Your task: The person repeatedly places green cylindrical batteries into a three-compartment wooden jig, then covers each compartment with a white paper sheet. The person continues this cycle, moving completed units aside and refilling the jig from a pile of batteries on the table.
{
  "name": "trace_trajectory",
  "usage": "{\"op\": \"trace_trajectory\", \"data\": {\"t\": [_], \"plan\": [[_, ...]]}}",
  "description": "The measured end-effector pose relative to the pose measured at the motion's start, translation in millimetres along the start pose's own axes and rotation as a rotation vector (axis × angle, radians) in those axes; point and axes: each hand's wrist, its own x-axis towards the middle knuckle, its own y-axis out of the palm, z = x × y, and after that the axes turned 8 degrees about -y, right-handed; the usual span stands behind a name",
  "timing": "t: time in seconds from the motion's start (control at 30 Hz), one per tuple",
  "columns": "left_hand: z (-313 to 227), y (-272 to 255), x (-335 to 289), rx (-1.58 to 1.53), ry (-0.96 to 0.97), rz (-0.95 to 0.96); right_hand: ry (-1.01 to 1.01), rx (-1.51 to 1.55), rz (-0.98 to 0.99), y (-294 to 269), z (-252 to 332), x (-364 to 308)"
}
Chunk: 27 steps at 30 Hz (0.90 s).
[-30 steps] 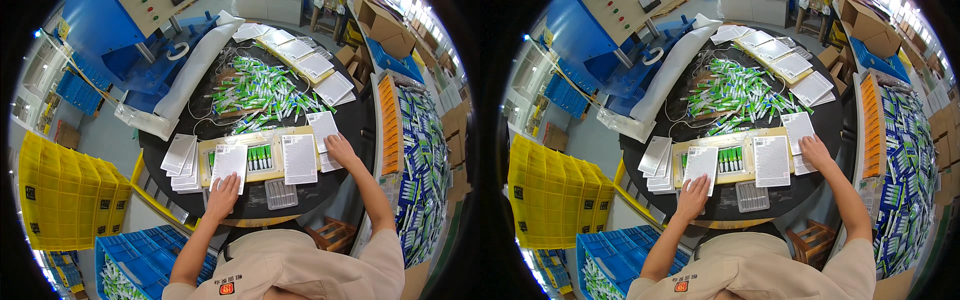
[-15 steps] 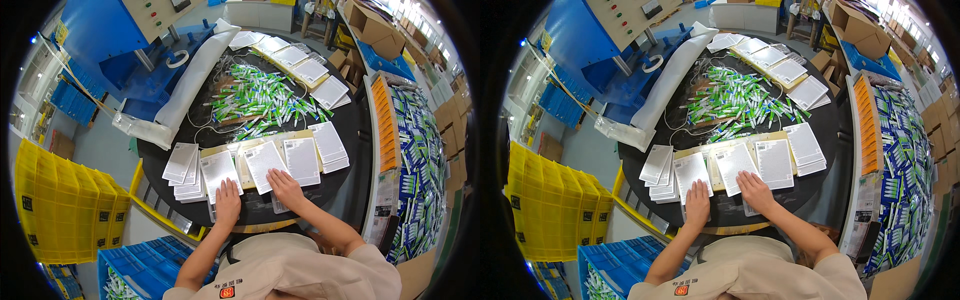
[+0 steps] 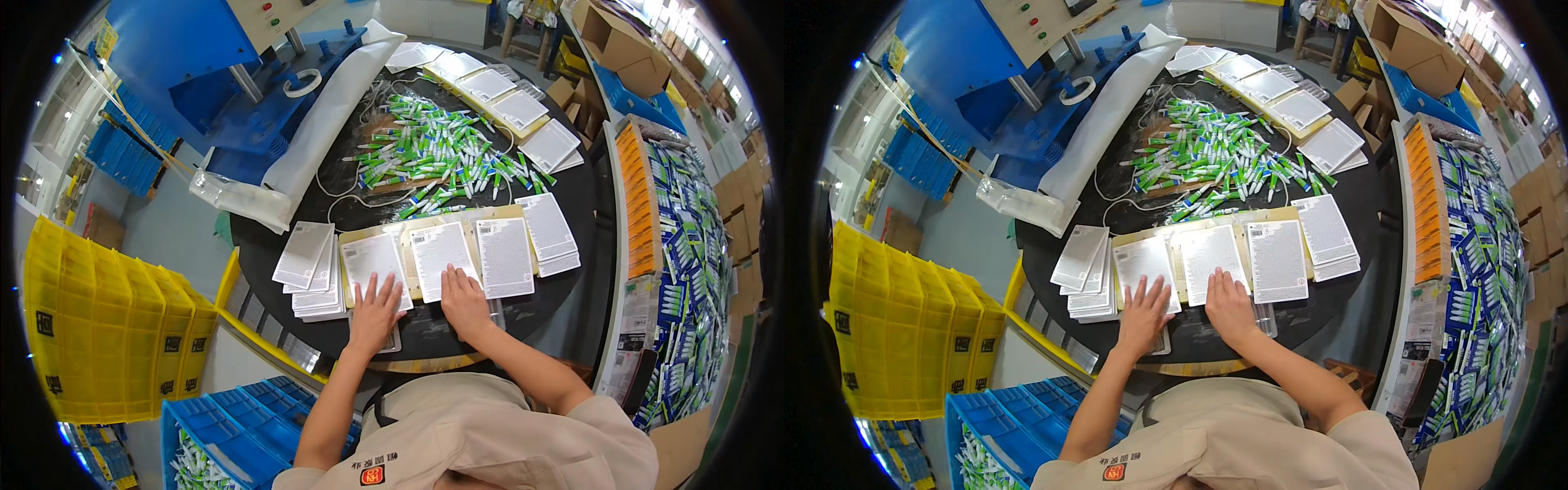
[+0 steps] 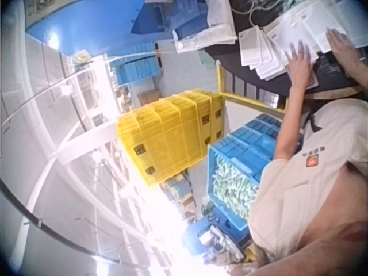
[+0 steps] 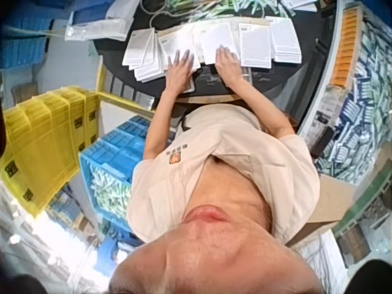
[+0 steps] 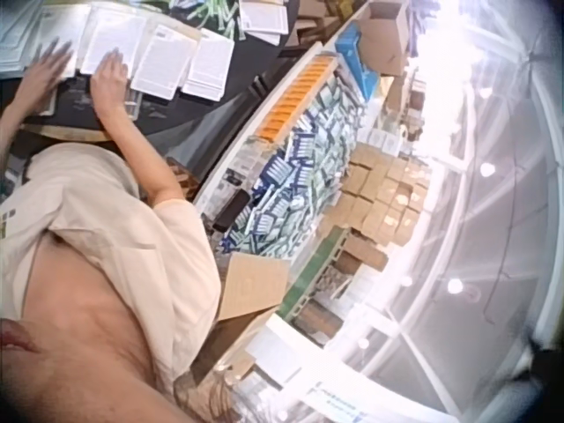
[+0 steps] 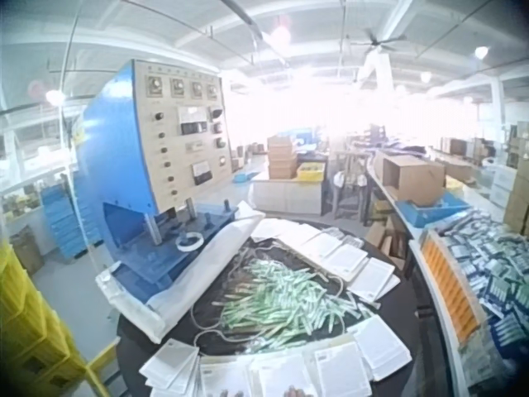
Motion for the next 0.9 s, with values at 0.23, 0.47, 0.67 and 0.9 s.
{"op": "trace_trajectory", "data": {"t": [0.23,0.47,0.67,0.9], "plan": [[14.8,-4.2,6.9,-0.083,0.114,0.09,-0.075,0.03,0.193,-11.4,-14.8,9.0],[8.8,-9.3,6.6,-0.364,0.024,0.042,-0.063,0.533,0.211,-15.7,-47.3,23.1],[22.0,-4.2,51.8,-0.185,-0.229,-0.025,-0.014,0.424,0.132,19.6,-46.0,35.7],[14.2,10.1,53.8,-0.032,-0.242,0.065,-0.024,0.38,0.236,-1.6,-46.6,40.0]]}}
